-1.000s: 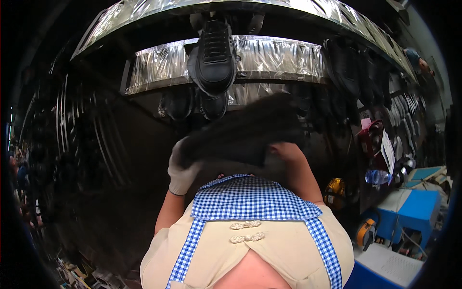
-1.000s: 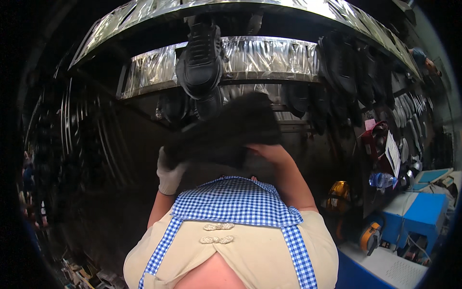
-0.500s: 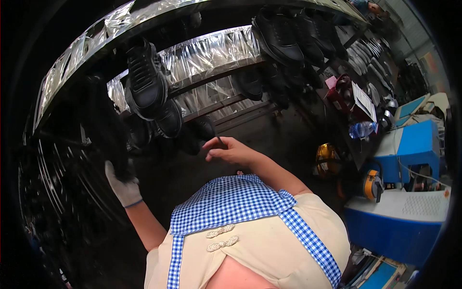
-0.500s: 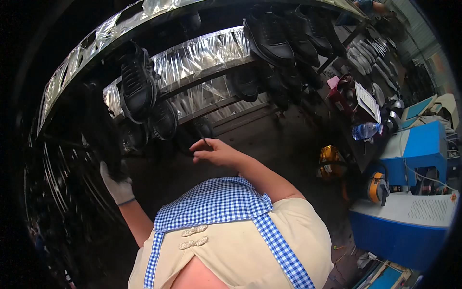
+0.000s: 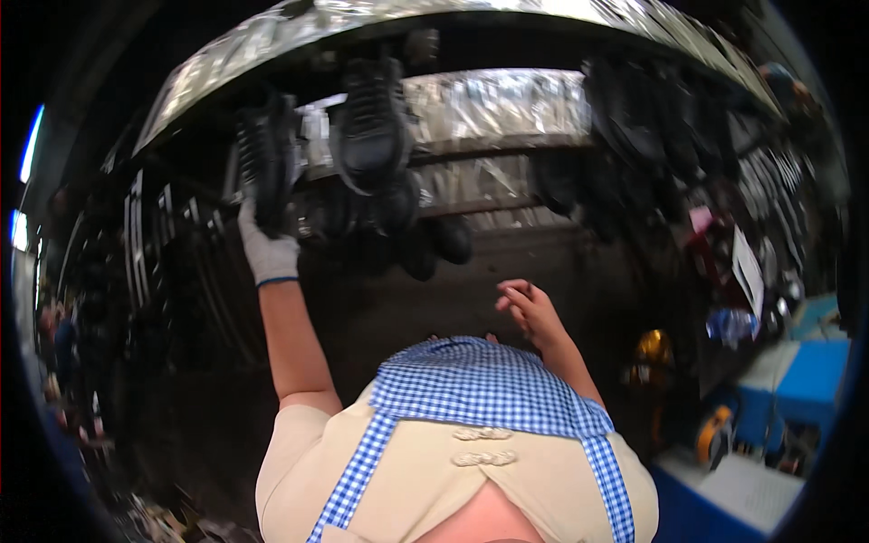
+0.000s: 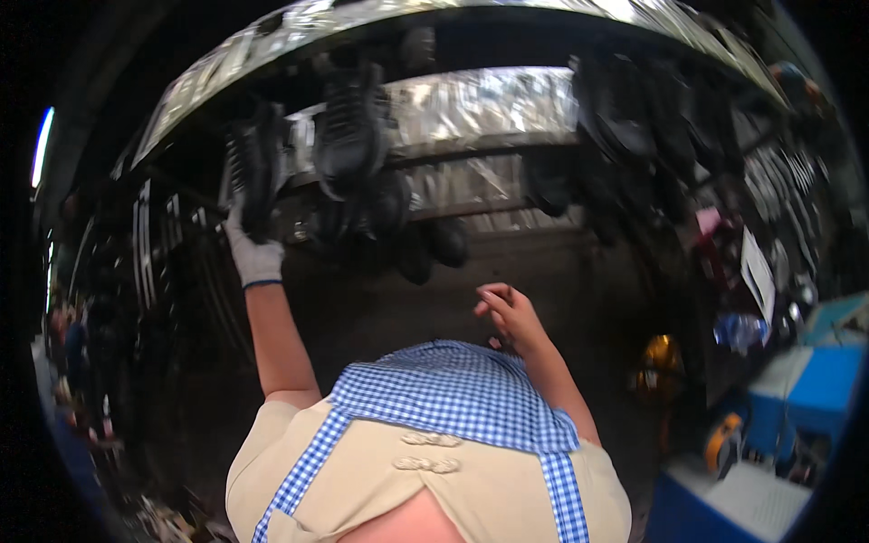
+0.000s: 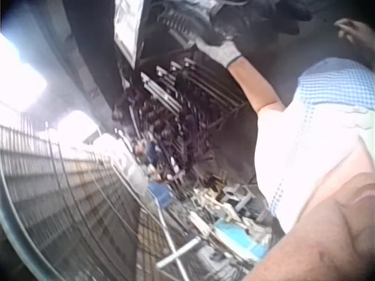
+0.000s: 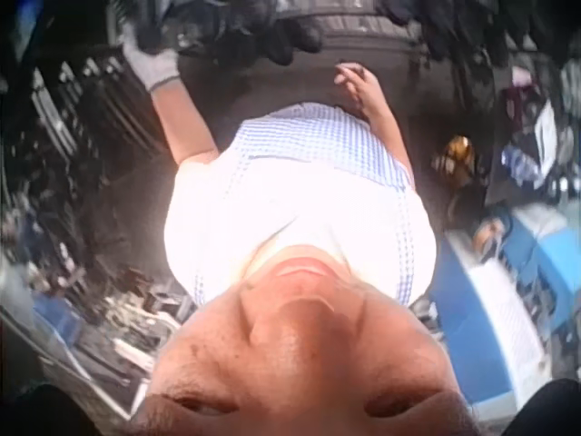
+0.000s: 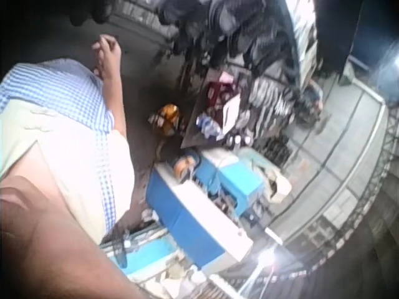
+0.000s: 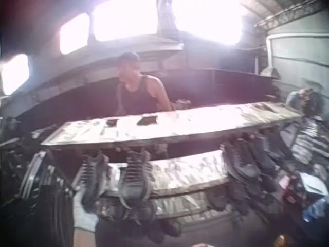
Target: The person uses a small metal tool to scrape and trim excess material from the edges and soles of black shoes. They handle the shoes one at a time, picking them from a rack, working on them, and placing them back.
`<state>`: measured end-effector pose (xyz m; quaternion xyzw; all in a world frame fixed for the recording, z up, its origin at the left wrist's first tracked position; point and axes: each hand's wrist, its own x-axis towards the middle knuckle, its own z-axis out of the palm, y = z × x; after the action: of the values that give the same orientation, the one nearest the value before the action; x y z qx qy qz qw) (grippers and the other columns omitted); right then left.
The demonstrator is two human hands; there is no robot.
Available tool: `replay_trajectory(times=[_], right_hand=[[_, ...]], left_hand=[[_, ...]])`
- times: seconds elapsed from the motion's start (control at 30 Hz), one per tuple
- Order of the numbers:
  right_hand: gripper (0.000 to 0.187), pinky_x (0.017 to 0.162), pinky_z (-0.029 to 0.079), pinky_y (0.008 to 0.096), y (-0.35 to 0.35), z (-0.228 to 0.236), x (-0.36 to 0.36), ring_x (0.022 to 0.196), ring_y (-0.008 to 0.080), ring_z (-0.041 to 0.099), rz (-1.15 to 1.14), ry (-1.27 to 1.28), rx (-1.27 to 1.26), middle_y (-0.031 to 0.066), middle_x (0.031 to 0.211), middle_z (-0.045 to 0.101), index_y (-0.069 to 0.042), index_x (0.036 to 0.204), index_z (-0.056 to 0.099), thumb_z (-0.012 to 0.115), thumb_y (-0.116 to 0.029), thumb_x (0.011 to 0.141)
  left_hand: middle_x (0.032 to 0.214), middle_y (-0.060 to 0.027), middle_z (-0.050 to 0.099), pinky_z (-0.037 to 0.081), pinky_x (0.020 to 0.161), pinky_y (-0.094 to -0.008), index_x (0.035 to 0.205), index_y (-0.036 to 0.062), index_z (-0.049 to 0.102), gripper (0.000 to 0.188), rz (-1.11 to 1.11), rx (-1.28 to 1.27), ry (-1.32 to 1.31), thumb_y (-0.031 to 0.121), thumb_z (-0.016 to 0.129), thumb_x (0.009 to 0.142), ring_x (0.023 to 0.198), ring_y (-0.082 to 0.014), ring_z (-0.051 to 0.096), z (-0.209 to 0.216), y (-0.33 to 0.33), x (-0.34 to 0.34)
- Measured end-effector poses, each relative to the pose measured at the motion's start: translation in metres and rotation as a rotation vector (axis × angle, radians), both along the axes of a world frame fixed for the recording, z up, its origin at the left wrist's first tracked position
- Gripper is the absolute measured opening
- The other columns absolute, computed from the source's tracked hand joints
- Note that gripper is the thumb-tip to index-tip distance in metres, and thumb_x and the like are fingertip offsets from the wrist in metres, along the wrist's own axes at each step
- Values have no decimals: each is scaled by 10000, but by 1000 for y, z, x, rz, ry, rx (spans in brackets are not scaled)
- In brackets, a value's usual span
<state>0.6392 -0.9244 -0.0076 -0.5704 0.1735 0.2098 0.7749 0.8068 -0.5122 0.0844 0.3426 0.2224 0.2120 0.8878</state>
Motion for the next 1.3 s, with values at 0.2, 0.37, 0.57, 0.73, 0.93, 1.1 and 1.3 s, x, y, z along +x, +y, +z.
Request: replay_trajectory(times=[0.2,0.37,0.57,0.73,0.93,1.1,1.3], right_hand=[[261,390,295,166,-11,-17,2,439,8,412,-5,-37,72,65,847,694,-21,1159,613,602,-224,996],[255,390,300,165,-18,-14,3,431,4,398,11,-42,65,65,851,694,-27,1154,618,609,-224,992],[263,409,299,160,-45,-19,-2,448,1,393,-26,-28,68,66,857,691,-41,1161,625,628,-231,979],[261,456,307,167,-72,-19,-12,499,4,393,-36,-60,90,51,854,688,-65,1140,635,645,-263,971],[271,438,306,177,-112,-29,-30,480,14,397,-79,-33,105,58,863,684,-47,1123,632,648,-269,969],[272,394,279,175,-132,-44,-35,418,17,388,-145,26,55,70,837,671,-31,1105,631,641,-266,967],[279,395,277,179,-125,-38,-19,429,19,395,-134,-44,87,63,814,667,-32,1105,631,639,-276,969]], left_hand=[[1010,-65,732,624,685,-390,1035,92,690,280,80,-82,-5,292,762,853,864,-247,700,-8,38,10],[1235,-84,644,567,844,-449,1152,111,631,360,108,-150,-42,327,743,886,1081,-255,627,-12,10,-8],[1483,-117,420,432,1035,-460,1594,195,114,924,-370,291,13,273,727,908,1292,-272,485,-13,-116,-31],[1415,-148,474,533,944,-488,1538,186,243,804,-107,382,-105,155,724,895,1220,-303,548,0,-168,-7],[1172,-81,663,594,837,-456,1256,188,602,439,-311,-156,4,129,736,842,1023,-279,660,-16,-138,20],[1185,-81,650,596,812,-456,1281,195,581,513,-188,-29,-73,87,749,808,1044,-268,651,2,-171,17],[1136,-77,654,614,774,-412,1236,146,592,489,-1,101,-56,57,769,789,1001,-249,663,10,-206,12]])
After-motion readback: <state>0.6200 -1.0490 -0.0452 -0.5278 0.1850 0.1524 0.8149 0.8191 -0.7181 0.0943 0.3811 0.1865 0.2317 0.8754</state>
